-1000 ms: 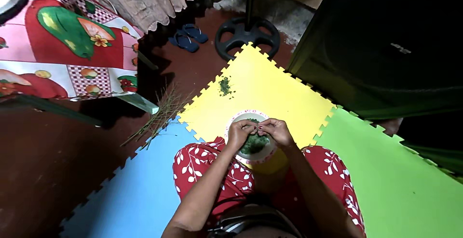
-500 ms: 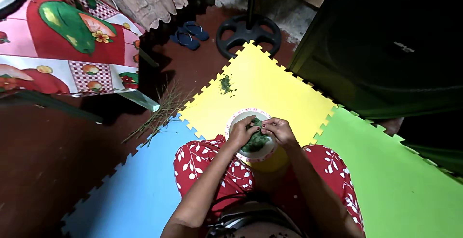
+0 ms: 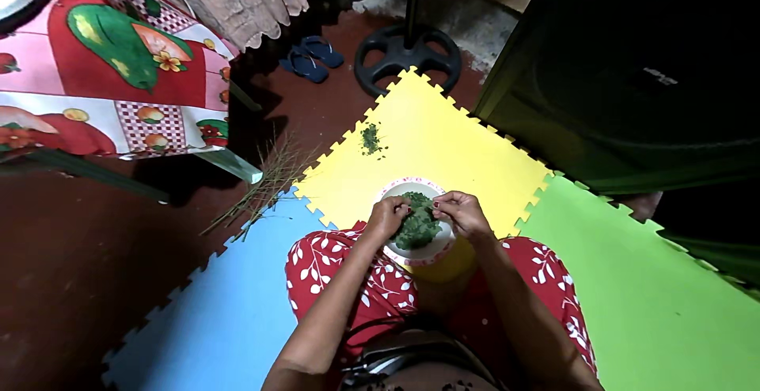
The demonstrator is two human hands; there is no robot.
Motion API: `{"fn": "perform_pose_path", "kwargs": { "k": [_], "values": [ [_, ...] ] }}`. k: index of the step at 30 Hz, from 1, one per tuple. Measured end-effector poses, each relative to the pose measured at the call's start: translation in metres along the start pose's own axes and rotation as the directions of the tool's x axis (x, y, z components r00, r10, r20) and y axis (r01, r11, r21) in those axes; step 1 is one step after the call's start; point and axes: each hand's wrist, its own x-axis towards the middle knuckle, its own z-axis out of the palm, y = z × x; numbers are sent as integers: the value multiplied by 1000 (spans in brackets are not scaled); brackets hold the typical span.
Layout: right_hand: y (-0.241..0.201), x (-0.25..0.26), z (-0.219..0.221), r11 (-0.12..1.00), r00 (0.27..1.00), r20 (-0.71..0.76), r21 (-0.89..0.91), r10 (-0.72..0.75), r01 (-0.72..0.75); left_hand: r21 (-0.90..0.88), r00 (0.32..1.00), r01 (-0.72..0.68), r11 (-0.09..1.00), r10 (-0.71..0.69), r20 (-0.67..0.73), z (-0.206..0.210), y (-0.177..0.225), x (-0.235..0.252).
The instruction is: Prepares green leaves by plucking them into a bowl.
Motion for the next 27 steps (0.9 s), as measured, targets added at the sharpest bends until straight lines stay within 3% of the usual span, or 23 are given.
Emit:
{"fn": "perform_pose_path", "kwargs": {
  "k": [8,17,22,25,27],
  "values": [
    [3,0,3,1000,999,35,-24,-5,6,329,964,-262,907,257,60,12,19,2],
    [1,4,8,982,986,166,-188,25,7,314,974,-222,923,195,118,8,14,5],
    [11,9,-3,998,961,270,-4,-54,57,16,986,-124,992,121,118,-8,11,7],
    [12,17,-11,997,974,224,74,-23,6,-158,1000,-8,987,4,-22,-21,-2,23],
    [18,23,-16,998,982,190,70,-6,-7,-159,986,46,986,-71,-153,-35,-17,51]
  ]
}}
